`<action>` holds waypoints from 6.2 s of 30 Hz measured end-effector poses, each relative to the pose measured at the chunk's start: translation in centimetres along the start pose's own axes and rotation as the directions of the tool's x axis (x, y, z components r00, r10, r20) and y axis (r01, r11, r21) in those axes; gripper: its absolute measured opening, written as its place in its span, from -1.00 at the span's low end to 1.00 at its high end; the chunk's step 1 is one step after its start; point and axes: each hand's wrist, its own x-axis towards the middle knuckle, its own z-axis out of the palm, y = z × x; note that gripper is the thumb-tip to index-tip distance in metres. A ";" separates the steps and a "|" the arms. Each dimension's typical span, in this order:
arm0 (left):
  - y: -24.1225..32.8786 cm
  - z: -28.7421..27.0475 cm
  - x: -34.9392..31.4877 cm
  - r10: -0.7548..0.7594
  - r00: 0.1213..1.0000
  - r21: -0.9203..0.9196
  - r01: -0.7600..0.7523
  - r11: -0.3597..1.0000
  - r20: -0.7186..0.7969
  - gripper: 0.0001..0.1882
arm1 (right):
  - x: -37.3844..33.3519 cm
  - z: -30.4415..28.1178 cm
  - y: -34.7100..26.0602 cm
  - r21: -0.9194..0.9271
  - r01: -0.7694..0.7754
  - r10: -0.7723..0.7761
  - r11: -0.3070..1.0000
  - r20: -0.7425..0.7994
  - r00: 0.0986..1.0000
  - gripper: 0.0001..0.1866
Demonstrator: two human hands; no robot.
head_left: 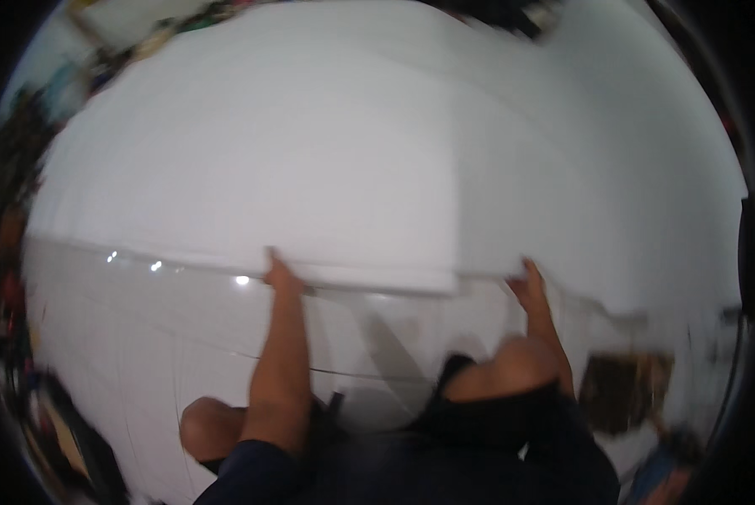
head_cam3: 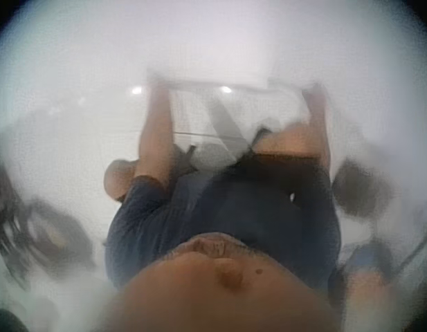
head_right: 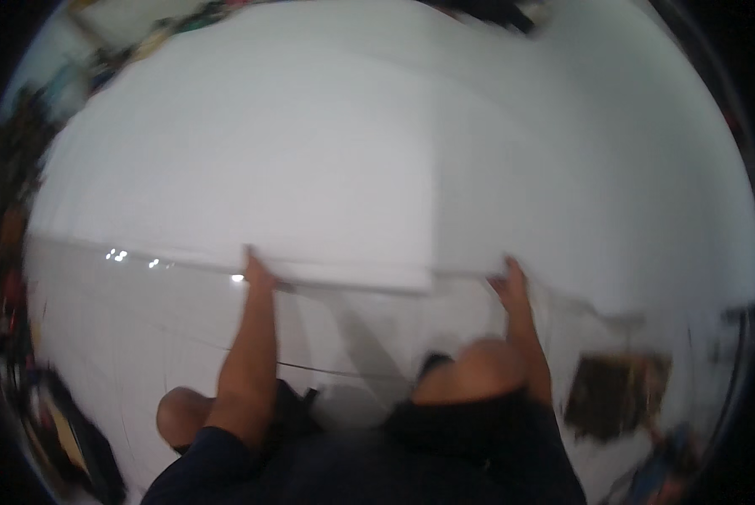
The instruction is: The person unfolds a large white foam sheet on the floor, smooths it out, and uses shears to cut it into smaller pieces. The person then folds the cut pieces and places them aside.
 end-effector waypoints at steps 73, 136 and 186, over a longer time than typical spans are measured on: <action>-1.1 1.2 -5.3 0.239 0.873 0.260 -0.135 0.956 -0.425 -0.02 | 5.1 28.2 -3.8 -0.725 0.672 -0.332 -0.150 0.677 0.657 -0.19; -12.1 9.9 -17.2 0.160 0.201 0.256 -0.791 -0.555 0.966 -0.10 | -33.0 6.5 3.6 -0.576 -0.292 0.394 0.763 0.057 0.917 -0.50; -12.0 10.1 -18.0 0.114 0.219 0.246 -0.800 -0.547 0.969 -0.01 | -20.3 14.9 1.8 -0.413 -0.131 0.286 0.901 0.339 0.897 -0.37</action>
